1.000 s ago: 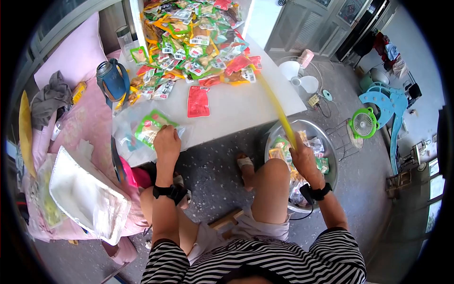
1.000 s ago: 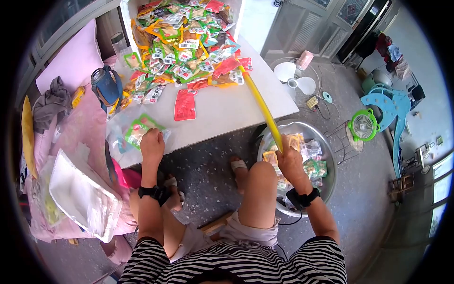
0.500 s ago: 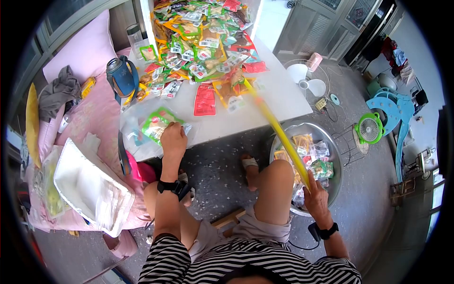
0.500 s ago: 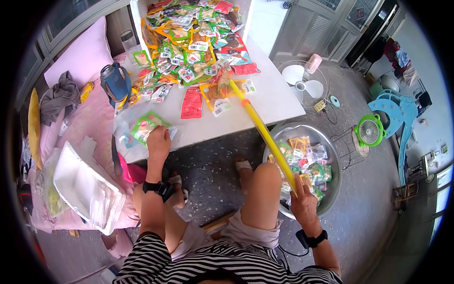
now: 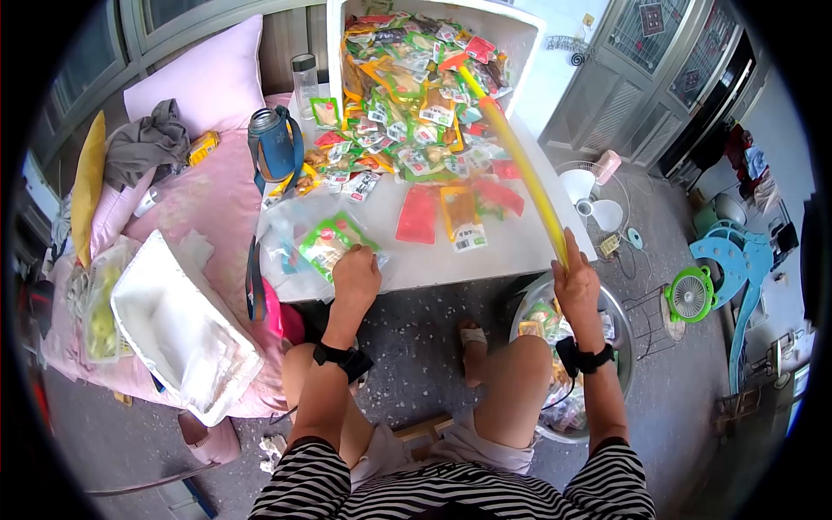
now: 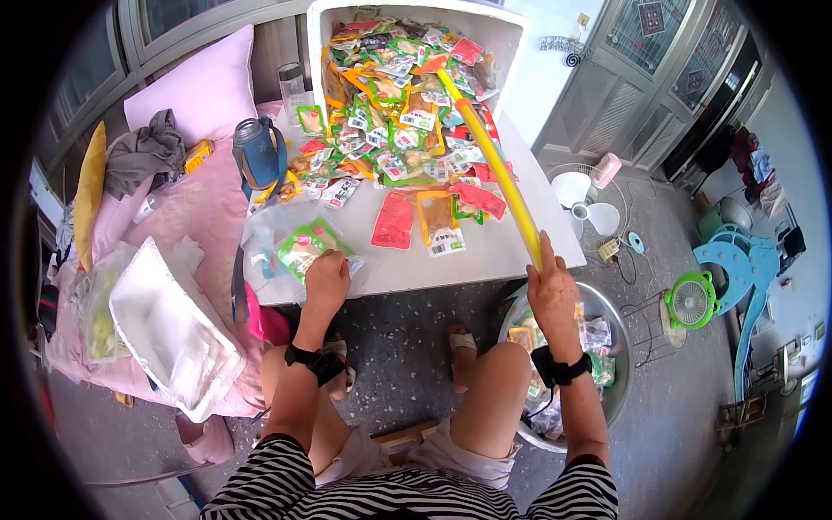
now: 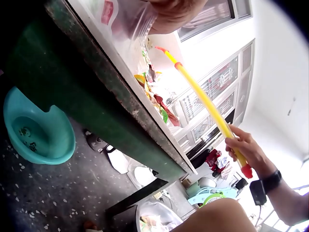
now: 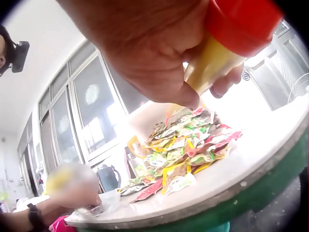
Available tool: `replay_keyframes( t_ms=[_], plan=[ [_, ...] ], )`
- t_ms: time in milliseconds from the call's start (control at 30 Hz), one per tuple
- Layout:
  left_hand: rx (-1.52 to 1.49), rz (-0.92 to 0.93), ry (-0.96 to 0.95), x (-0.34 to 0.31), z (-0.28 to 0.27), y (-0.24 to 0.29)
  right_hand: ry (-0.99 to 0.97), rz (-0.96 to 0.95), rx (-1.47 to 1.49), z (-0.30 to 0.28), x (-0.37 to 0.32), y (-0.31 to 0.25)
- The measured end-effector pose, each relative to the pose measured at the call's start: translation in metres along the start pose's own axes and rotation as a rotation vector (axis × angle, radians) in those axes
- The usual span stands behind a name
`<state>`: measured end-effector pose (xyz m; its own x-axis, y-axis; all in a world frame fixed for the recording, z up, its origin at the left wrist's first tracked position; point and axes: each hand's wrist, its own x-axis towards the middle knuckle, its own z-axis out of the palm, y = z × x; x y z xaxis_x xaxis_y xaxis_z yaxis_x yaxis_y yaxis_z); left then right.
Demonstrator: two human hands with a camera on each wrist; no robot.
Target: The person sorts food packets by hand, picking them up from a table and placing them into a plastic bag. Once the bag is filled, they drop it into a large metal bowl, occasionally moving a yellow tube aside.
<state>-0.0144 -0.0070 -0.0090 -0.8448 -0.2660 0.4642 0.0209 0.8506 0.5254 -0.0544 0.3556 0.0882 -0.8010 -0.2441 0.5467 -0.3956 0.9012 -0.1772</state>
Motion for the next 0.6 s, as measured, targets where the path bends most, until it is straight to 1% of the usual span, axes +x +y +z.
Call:
replay_keyframes(
  t_ms=[100,167,200,300,400,467,600],
  plan=[
    [-0.016,0.006,0.034,0.001,0.001,0.0,-0.005,0.0,-0.023,0.028,0.057,-0.019],
    [-0.013,0.004,0.036,0.001,0.002,-0.002,-0.001,-0.046,-0.04,0.047,0.089,-0.029],
    [-0.02,0.011,0.04,0.0,0.002,-0.002,-0.001,-0.069,-0.049,0.055,0.098,-0.034],
    [-0.032,0.019,0.049,0.0,0.002,-0.003,-0.095,-0.128,-0.179,0.073,0.11,-0.052],
    [-0.024,0.014,0.048,0.001,0.0,-0.003,-0.127,-0.184,-0.201,0.067,0.087,-0.057],
    [-0.02,0.01,0.049,0.001,0.0,-0.002,-0.189,-0.194,-0.173,0.051,0.061,-0.052],
    [-0.017,0.013,0.043,0.0,0.003,-0.002,-0.27,-0.149,-0.15,0.01,0.003,-0.038]
  ],
)
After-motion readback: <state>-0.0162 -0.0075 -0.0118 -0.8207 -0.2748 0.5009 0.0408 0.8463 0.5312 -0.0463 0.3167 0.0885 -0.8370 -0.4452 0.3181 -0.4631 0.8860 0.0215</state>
